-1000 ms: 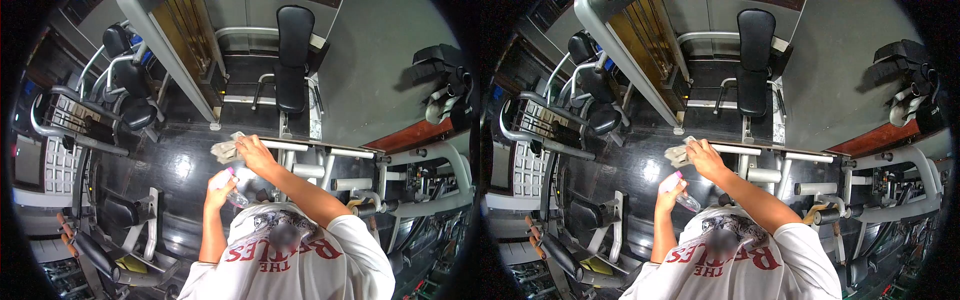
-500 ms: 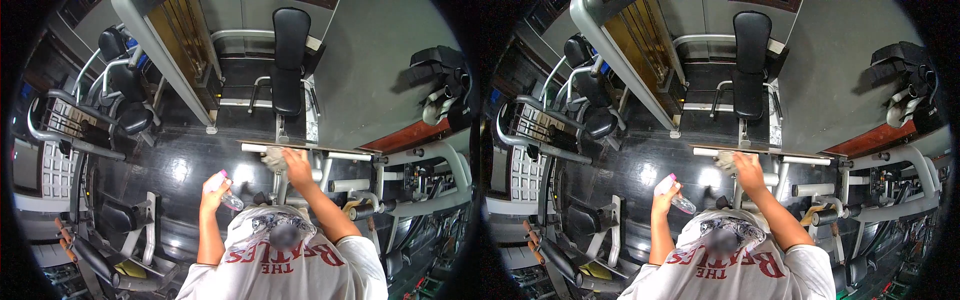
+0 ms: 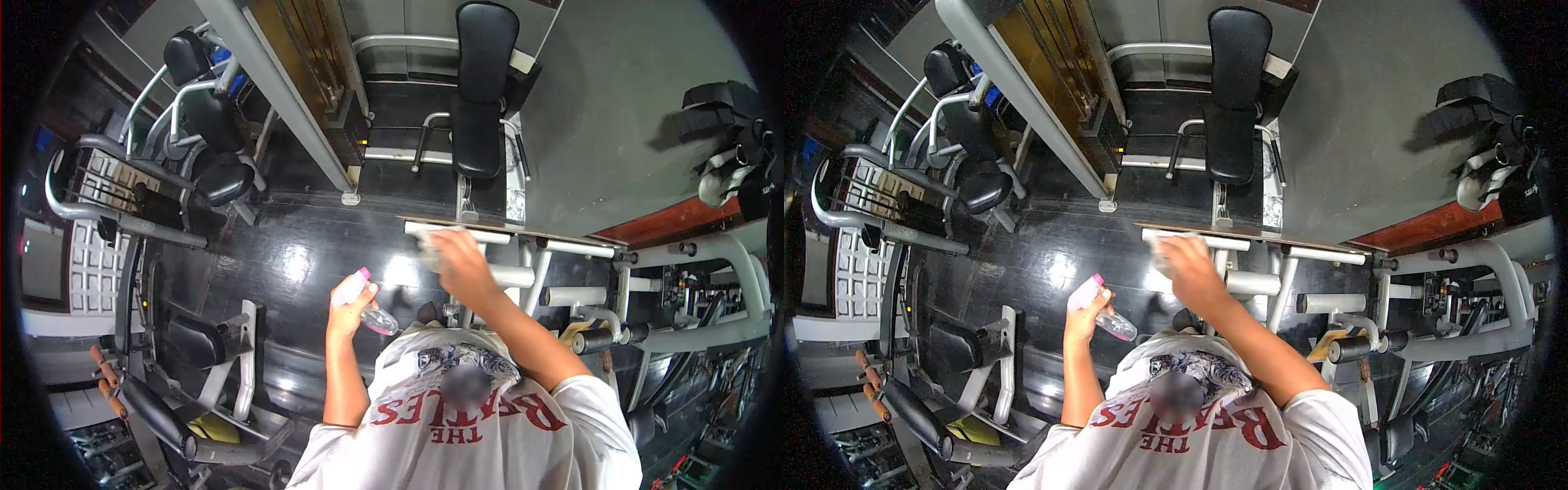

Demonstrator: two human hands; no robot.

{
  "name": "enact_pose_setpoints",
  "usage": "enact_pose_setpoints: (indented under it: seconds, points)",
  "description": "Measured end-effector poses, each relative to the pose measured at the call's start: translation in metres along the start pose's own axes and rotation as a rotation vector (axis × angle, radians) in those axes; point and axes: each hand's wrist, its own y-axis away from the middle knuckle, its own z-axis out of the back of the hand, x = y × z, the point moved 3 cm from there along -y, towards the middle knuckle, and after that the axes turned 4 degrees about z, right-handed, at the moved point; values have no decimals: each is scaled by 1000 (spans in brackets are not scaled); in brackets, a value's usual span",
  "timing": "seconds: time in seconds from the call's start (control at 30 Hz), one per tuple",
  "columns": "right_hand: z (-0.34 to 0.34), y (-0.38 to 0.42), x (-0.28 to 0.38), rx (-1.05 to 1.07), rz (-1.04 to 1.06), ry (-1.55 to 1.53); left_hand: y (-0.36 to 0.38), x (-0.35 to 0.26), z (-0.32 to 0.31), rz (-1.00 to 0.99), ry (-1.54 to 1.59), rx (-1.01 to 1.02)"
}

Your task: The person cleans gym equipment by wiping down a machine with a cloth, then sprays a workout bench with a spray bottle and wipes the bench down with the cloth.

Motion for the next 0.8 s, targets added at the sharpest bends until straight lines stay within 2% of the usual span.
enact_pose_setpoints:
  seconds: [0.13,0.27,0.47,0.57,0.7,0.8]
  points:
    - [-68,-19,-22,170,152,125,3,-6,-11,-13,22,21]
    - [-62,10,-41,311,145,332,5,-6,-5,-25,5,6]
    - [7,73,-82,94,-58,352,3,8,-1,16,4,-21]
    - [33,94,-92,30,-273,379,-1,7,-5,57,-5,-28]
    - [54,117,-103,-203,-404,348,-8,0,-15,45,-21,14]
    - [55,105,-85,-282,-322,188,-13,-1,-23,23,-27,51]
